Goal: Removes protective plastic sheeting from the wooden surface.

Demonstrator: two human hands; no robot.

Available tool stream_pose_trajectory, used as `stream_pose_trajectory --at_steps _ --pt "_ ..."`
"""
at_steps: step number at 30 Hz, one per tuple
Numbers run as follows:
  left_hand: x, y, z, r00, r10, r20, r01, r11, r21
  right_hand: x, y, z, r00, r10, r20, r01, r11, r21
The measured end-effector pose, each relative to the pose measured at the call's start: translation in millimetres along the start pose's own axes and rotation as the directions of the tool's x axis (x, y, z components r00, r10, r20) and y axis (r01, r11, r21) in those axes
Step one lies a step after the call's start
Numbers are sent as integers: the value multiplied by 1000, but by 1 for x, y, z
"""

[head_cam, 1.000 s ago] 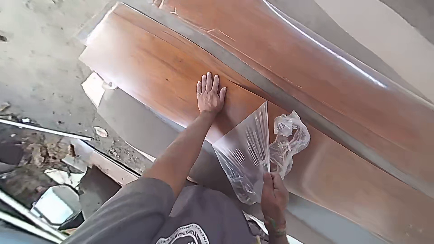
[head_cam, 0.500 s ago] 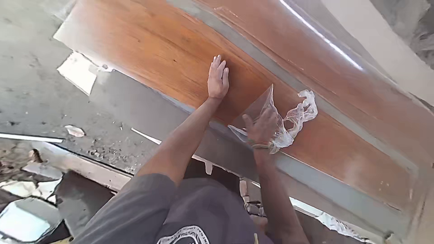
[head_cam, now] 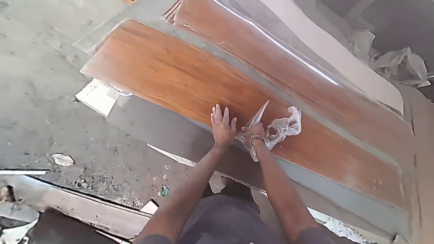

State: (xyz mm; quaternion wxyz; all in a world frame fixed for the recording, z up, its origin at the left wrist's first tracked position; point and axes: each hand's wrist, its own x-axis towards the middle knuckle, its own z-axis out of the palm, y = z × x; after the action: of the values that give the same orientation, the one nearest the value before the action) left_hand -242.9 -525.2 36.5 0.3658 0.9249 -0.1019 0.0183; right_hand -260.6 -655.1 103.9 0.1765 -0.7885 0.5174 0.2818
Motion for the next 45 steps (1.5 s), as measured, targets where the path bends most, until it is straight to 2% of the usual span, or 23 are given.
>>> stream_pose_trajectory --at_steps 3,6,8,10,12,14,16,18,19,21,23,25,27,30,34,45 --pt "-7 5 10 998 -60 24 58 997 58 -8 -4 -10 986 -84 146 93 994 -52" --pt "1 -3 10 990 -136 46 124 972 199 -6 -9 -2 903 -321 285 309 947 87" --pt "19 -24 -1 982 -169 79 148 965 217 -9 -19 8 831 -465 306 410 883 228" --pt "50 -50 -15 974 -197 113 177 970 165 -12 -35 15 765 -590 259 504 798 331" --pt "87 -66 -32 951 -212 226 185 974 134 -13 -56 15 730 -644 228 577 760 298" --pt "112 -75 -40 913 -218 345 199 976 88 -9 -70 12 737 -624 260 599 781 179" --pt "116 -72 -32 900 -236 366 196 970 146 -2 -74 9 735 -600 316 615 786 60" --pt "106 -65 -16 929 -236 284 138 935 326 3 -76 5 725 -576 378 618 786 13" --pt "98 -63 -7 955 -210 210 109 906 408 8 -73 6 711 -573 407 609 791 48" --pt "89 -63 7 986 -146 82 84 857 508 23 -57 16 679 -615 401 568 786 244" --pt "88 -64 13 992 -124 36 86 843 531 35 -32 31 666 -670 329 519 732 441" --pt "87 -63 16 991 -130 28 96 846 525 44 -6 37 666 -693 275 451 668 592" --pt "87 -63 18 990 -141 27 106 847 521 49 12 29 664 -707 245 425 626 654" --pt "91 -62 13 986 -164 36 121 842 526 54 28 7 621 -741 256 391 575 718" --pt "90 -59 11 983 -175 54 121 841 527 62 58 -24 583 -764 277 332 535 777" --pt "90 -64 11 988 -144 55 98 862 497 54 129 -97 627 -728 277 247 523 816"
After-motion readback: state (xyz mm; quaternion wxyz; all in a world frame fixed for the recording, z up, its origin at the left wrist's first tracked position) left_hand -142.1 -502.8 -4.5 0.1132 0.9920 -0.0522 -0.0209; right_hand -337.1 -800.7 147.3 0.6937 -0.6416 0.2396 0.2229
